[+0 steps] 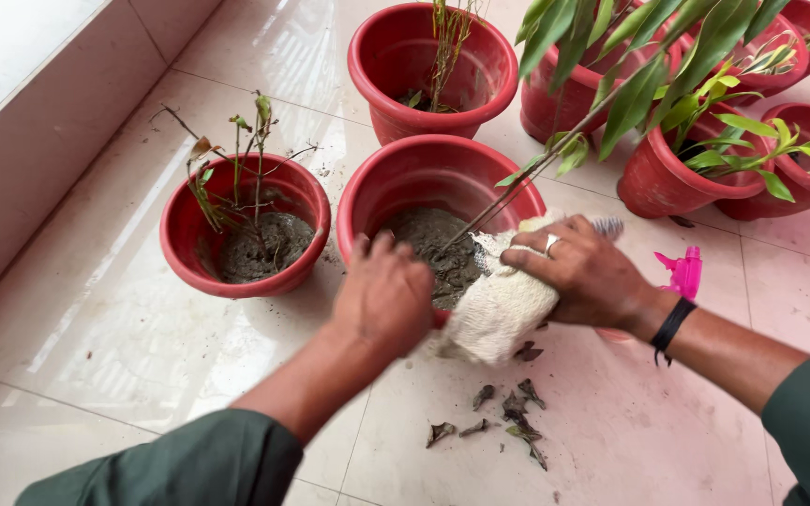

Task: The person wipes a plant pot with a cloth, cleans the leaves of a potted plant using the cloth, and holds a spray bottle next to the pot.

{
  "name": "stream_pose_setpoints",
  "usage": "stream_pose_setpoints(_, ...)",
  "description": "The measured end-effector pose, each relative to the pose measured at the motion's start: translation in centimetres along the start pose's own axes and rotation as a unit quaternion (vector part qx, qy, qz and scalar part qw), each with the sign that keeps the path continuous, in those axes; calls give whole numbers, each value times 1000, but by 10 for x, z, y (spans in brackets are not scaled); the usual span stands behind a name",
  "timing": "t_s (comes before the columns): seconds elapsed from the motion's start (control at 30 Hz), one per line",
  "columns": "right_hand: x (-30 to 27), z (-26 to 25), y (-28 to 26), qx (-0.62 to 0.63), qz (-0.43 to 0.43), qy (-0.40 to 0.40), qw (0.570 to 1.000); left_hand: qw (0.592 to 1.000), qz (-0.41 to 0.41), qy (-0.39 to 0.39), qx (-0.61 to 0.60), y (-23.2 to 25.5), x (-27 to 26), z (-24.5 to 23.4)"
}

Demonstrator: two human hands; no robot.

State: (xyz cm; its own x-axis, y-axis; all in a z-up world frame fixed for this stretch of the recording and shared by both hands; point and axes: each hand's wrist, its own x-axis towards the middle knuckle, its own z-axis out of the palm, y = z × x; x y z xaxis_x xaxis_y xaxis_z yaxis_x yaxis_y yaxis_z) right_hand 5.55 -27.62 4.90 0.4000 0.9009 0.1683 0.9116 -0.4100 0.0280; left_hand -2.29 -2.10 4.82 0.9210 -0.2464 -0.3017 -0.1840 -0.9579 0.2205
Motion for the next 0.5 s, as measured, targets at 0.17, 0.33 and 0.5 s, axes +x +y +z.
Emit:
stream_pose_setpoints(0.17,7,9,-47,17,66,26,997,998,-16,65,9,-3,-9,-9)
stream_pose_setpoints(0.33,9,3,-65,39,108,41,992,998,-41,51,0,-24,-7,-3)
stream_pose_setpoints(0.5,5,2,-54,49,85,31,995,1000,2,-20,-2,-30,-2,7)
